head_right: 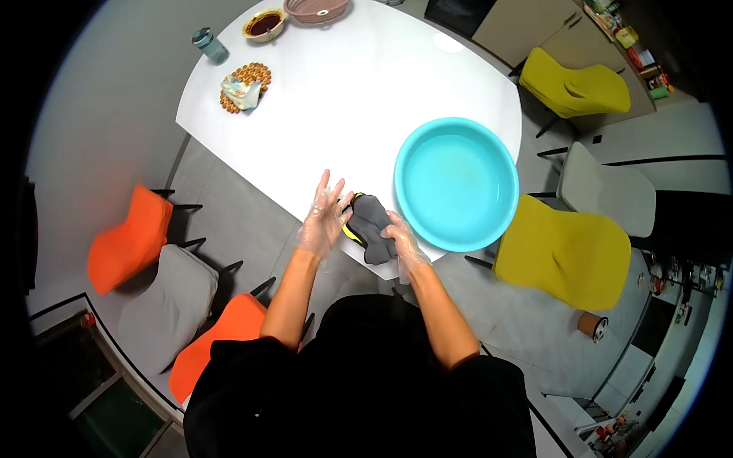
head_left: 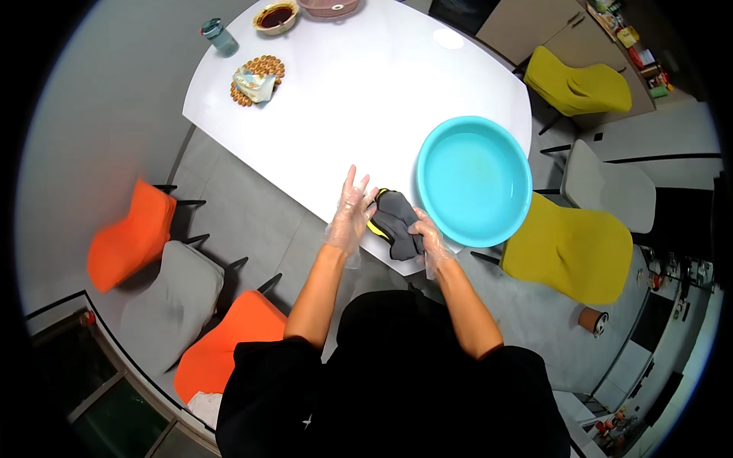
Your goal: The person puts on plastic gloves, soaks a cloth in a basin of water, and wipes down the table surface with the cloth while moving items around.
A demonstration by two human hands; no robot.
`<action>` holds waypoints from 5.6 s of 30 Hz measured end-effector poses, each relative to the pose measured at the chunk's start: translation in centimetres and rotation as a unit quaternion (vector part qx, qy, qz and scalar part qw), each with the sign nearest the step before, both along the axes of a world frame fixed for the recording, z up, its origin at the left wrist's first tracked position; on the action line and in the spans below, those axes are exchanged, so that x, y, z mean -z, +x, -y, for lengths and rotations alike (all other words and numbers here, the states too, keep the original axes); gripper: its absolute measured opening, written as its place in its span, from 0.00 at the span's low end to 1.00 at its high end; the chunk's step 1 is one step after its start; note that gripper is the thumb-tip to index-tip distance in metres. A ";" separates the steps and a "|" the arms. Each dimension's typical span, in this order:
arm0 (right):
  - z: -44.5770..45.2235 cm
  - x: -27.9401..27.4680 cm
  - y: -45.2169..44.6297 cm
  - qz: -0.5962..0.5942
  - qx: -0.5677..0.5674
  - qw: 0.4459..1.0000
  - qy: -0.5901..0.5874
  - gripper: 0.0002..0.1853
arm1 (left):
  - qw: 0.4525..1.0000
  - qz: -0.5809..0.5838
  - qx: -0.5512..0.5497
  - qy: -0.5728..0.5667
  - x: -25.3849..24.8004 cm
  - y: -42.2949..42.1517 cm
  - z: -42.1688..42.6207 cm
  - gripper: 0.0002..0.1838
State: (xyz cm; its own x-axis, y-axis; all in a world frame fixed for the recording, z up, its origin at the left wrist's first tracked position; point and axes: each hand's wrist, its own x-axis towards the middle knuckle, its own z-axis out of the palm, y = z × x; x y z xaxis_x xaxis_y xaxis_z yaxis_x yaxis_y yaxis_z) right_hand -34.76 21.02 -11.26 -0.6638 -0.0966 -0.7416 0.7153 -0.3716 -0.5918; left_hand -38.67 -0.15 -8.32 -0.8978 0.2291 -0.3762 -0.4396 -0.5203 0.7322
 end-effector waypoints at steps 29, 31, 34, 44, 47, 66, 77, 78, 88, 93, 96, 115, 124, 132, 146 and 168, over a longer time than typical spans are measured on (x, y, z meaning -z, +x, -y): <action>-21.9 -5.1 -1.3 -0.158 0.136 0.961 0.181 0.12 | 0.898 -0.095 0.198 -0.381 -0.9 -8.3 -22.4 0.26; -21.7 -4.5 -1.7 -0.174 0.110 0.962 0.180 0.13 | 0.929 -0.056 0.187 -0.315 -0.3 -8.7 -23.6 0.26; -21.6 -3.2 -2.0 -0.177 0.091 0.966 0.166 0.14 | 0.919 -0.036 0.213 -0.331 -0.1 -8.4 -25.4 0.27; -22.4 -1.4 -0.9 -0.227 -0.085 0.898 0.366 0.23 | 0.604 -0.208 0.353 -0.683 -2.2 -5.4 -25.5 0.52; -21.4 -0.7 -1.7 -0.303 -0.209 0.758 0.538 0.36 | 0.523 -0.266 0.407 -0.700 -0.9 -5.5 -25.5 0.62; -17.8 7.8 -8.0 -0.100 -0.364 0.685 0.624 0.14 | 0.511 -0.234 0.395 -0.727 9.3 -7.6 -28.6 0.15; -19.5 3.8 -9.6 -0.048 -0.357 0.759 0.542 0.16 | 0.609 -0.106 0.436 -0.654 6.6 -9.1 -28.1 0.18; -19.7 4.0 -9.8 -0.057 -0.367 0.762 0.530 0.18 | 0.627 -0.110 0.429 -0.641 6.5 -9.1 -27.7 0.20; -21.0 -0.7 -8.2 -0.116 -0.392 0.749 0.521 0.54 | 0.538 -0.186 0.481 -0.666 0.6 -8.1 -25.8 0.37; -19.1 4.1 -7.7 -0.048 -0.375 0.763 0.524 0.58 | 0.512 -0.192 0.447 -0.708 4.3 -7.3 -27.1 0.34; -18.2 5.3 -8.2 -0.021 -0.332 0.790 0.515 0.48 | 0.550 -0.182 0.411 -0.704 7.1 -7.7 -27.6 0.27; -18.7 6.5 -10.8 -0.109 -0.047 0.933 0.340 0.16 | 0.781 -0.159 0.262 -0.544 5.6 -10.2 -26.2 0.12; -22.0 -1.5 -9.7 -0.068 -0.006 0.995 0.070 0.26 | 0.945 0.074 0.252 -0.193 -0.4 -10.7 -25.8 0.33; -23.3 -4.9 -7.7 -0.057 0.045 0.984 -0.164 0.21 | 0.659 -0.311 0.367 -0.578 -3.8 -10.4 -24.8 0.28; -25.4 -6.2 -9.9 -0.103 -0.292 0.950 -0.029 0.25 | 0.378 -0.824 0.215 -0.362 -8.0 -11.9 -27.3 0.14; -23.4 -4.4 -9.9 -0.492 -0.431 0.402 0.641 0.07 | 0.747 -0.157 0.468 -0.446 -3.6 -8.3 -28.3 0.09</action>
State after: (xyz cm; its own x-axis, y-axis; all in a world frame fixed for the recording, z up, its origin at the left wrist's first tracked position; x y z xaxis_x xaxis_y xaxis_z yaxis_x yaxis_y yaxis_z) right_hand -44.62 44.47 -6.84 -0.8271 -0.5611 0.0320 -0.5620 0.8252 -0.0562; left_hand -47.01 28.17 -4.75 -0.5770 0.5961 -0.5583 -0.0386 0.6629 0.7477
